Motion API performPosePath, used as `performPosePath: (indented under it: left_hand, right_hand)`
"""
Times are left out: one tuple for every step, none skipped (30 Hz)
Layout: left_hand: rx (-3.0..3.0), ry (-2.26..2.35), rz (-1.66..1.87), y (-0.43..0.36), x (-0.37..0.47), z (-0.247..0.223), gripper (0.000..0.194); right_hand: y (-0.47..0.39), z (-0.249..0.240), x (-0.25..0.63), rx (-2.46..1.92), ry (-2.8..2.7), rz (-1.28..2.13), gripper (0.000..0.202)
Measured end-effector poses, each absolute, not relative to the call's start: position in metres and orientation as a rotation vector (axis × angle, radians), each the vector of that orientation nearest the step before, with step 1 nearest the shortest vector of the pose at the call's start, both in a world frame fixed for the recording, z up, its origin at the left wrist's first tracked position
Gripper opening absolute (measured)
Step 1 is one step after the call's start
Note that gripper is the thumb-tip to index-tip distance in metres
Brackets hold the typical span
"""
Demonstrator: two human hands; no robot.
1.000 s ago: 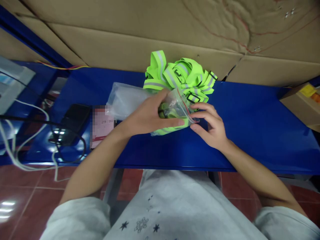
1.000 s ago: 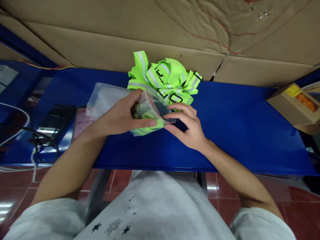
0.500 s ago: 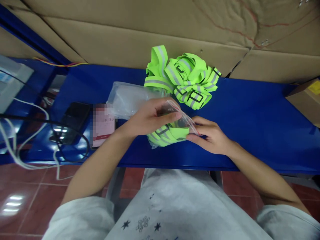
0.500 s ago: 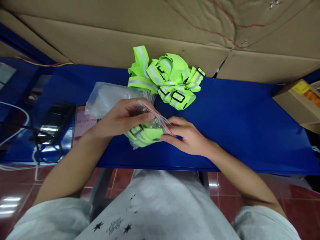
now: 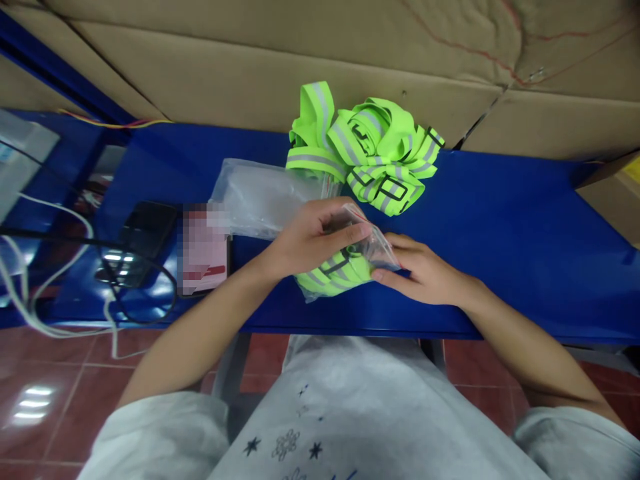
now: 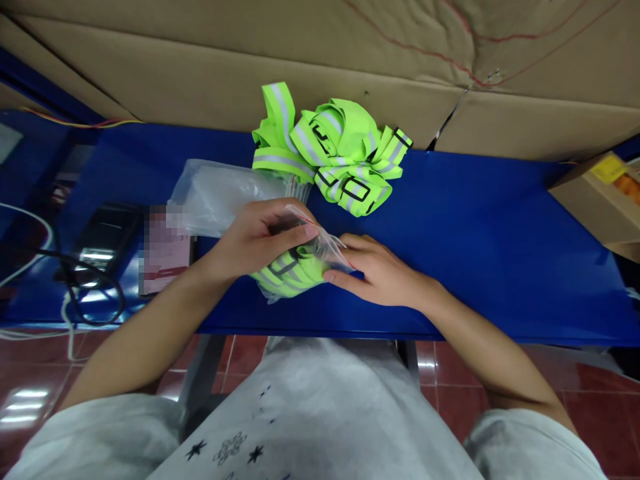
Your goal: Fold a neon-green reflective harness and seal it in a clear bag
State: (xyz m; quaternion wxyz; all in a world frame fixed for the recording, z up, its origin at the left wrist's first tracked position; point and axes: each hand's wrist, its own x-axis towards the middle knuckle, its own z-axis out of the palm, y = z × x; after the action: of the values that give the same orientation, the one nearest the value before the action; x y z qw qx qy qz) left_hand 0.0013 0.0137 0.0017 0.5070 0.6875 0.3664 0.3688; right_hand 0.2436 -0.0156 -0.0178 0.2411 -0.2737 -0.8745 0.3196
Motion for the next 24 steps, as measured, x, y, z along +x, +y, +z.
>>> performPosePath:
  left_hand:
    - [1.654, 0.892, 0.886, 0.014, 0.001, 0.002, 0.031]
    - [1.645, 0.901, 0.895, 0.014, 0.001, 0.002, 0.030]
    - [1.630, 0.911, 0.915, 0.014, 0.000, 0.002, 0.029]
    - [1.615, 0.922, 0.942, 0.014, -0.001, 0.002, 0.028]
    - [1.605, 0.937, 0.971, 0.015, -0.002, 0.003, 0.027]
    - [1.602, 0.953, 0.995, 0.015, -0.003, 0.002, 0.026]
    - [1.603, 0.969, 1.012, 0.016, -0.004, 0.002, 0.025]
    - [1.604, 0.982, 1.023, 0.016, -0.004, 0.001, 0.025]
    - [1.604, 0.988, 1.033, 0.017, -0.005, 0.000, 0.025]
    - [1.603, 0.982, 1.040, 0.017, -0.004, 0.000, 0.025]
    - [1.604, 0.968, 1.047, 0.017, -0.004, 0.000, 0.026]
    - [1.612, 0.952, 1.053, 0.017, -0.004, 0.000, 0.026]
    - [1.627, 0.940, 1.053, 0.017, -0.003, 0.000, 0.027]
    - [1.645, 0.932, 1.044, 0.017, -0.003, 0.001, 0.027]
    - [1.654, 0.929, 1.037, 0.017, -0.002, 0.001, 0.026]
    - [1.648, 0.928, 1.035, 0.016, -0.001, 0.002, 0.026]
    - [1.628, 0.931, 1.041, 0.016, -0.001, 0.002, 0.026]
    - [1.600, 0.934, 1.053, 0.015, 0.000, 0.002, 0.026]
    - [1.568, 0.942, 1.068, 0.014, 0.001, 0.002, 0.026]
    - [1.538, 0.955, 1.080, 0.014, 0.002, 0.001, 0.027]
    - [1.518, 0.968, 1.078, 0.014, 0.002, 0.000, 0.029]
    - [1.510, 0.979, 1.067, 0.014, 0.003, -0.002, 0.033]
    - [1.511, 0.982, 1.056, 0.015, 0.003, -0.003, 0.037]
    - [1.515, 0.979, 1.045, 0.015, 0.003, -0.005, 0.041]
  right_hand:
    - [-0.016, -0.019, 0.244, -0.760, -2.386, 0.863, 0.019]
    - [-0.017, -0.019, 0.244, -0.778, -2.336, 0.850, 0.018]
    - [-0.018, -0.019, 0.244, -0.811, -2.246, 0.841, 0.019]
    - [-0.019, -0.019, 0.244, -0.855, -2.127, 0.840, 0.021]
    - [-0.020, -0.019, 0.244, -0.907, -2.001, 0.846, 0.024]
    - [-0.020, -0.018, 0.244, -0.957, -1.893, 0.856, 0.027]
    - [-0.020, -0.018, 0.244, -0.994, -1.813, 0.870, 0.026]
    - [-0.020, -0.017, 0.243, -1.012, -1.757, 0.892, 0.024]
    - [-0.018, -0.017, 0.243, -1.015, -1.718, 0.926, 0.023]
    - [-0.017, -0.017, 0.243, -1.013, -1.684, 0.972, 0.023]
    - [-0.015, -0.017, 0.242, -1.019, -1.646, 1.032, 0.024]
    - [-0.013, -0.017, 0.242, -1.036, -1.608, 1.097, 0.025]
    - [-0.011, -0.016, 0.242, -1.068, -1.578, 1.159, 0.024]
    - [-0.009, -0.015, 0.242, -1.105, -1.559, 1.208, 0.022]
    - [-0.008, -0.015, 0.242, -1.140, -1.549, 1.244, 0.022]
    - [-0.007, -0.014, 0.243, -1.162, -1.540, 1.272, 0.024]
    - [-0.007, -0.014, 0.243, -1.171, -1.519, 1.297, 0.026]
    - [-0.006, -0.014, 0.244, -1.168, -1.489, 1.326, 0.027]
    - [-0.006, -0.014, 0.245, -1.161, -1.458, 1.357, 0.026]
    - [-0.007, -0.014, 0.245, -1.156, -1.434, 1.387, 0.026]
    - [-0.007, -0.014, 0.246, -1.154, -1.420, 1.414, 0.027]
    - [-0.007, -0.015, 0.246, -1.155, -1.415, 1.434, 0.029]
    - [-0.007, -0.016, 0.247, -1.158, -1.416, 1.444, 0.032]
    - [-0.007, -0.016, 0.247, -1.159, -1.419, 1.446, 0.035]
